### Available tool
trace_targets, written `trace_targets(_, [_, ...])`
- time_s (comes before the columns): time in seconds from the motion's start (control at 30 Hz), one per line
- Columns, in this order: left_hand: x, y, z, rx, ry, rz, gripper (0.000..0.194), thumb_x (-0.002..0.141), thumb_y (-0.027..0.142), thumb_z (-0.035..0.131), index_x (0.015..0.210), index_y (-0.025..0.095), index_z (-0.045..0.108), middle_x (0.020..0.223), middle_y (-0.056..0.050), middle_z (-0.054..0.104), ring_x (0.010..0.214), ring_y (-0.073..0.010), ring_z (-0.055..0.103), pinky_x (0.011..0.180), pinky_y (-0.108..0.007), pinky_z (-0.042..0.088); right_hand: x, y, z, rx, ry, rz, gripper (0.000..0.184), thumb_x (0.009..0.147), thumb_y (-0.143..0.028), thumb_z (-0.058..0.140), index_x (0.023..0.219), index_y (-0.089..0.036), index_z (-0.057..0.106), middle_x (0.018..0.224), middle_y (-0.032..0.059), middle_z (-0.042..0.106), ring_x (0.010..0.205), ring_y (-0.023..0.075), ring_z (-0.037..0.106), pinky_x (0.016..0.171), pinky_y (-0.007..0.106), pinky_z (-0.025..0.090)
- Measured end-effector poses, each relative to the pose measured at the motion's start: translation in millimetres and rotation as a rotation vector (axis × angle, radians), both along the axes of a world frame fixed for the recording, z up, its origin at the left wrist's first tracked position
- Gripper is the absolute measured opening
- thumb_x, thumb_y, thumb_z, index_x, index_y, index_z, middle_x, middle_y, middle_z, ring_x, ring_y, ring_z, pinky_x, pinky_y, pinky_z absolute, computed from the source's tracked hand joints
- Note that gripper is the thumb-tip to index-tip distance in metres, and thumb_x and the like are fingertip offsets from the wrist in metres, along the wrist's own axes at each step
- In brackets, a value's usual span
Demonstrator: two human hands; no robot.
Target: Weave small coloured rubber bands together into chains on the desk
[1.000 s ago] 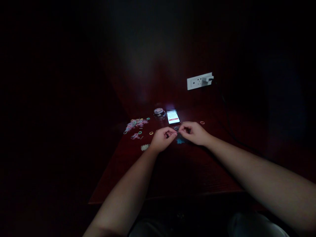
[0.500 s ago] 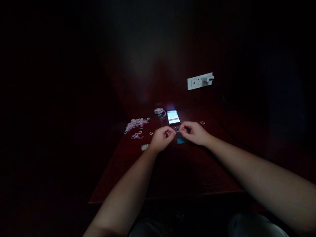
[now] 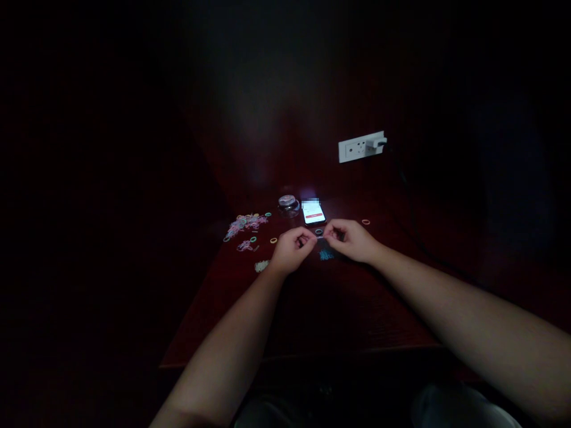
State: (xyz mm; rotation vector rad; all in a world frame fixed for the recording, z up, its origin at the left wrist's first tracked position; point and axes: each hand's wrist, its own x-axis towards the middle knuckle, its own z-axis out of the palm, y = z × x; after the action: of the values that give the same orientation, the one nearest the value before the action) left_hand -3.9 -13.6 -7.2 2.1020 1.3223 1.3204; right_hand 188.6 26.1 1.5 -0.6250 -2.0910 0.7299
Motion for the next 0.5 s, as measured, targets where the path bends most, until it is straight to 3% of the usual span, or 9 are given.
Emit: trace_targets(0.5, [0.8, -2.2, 3.7, -0.007, 0.046, 0.010, 0.018, 0.082, 0.031, 0.061, 0.079, 0.015, 0.066, 0.073, -0.002, 0.064, 0.064, -0.0109, 0.053, 0.059, -0.022, 0.040, 0.8, -1.7, 2.3, 0.014, -0.021, 0.016, 0.010, 0.080, -0.023, 0.054, 0.074, -0.016, 0.057, 0.067, 0.0012, 0.054, 0.060, 0.0120, 0.048, 0.056, 0.024, 0.039])
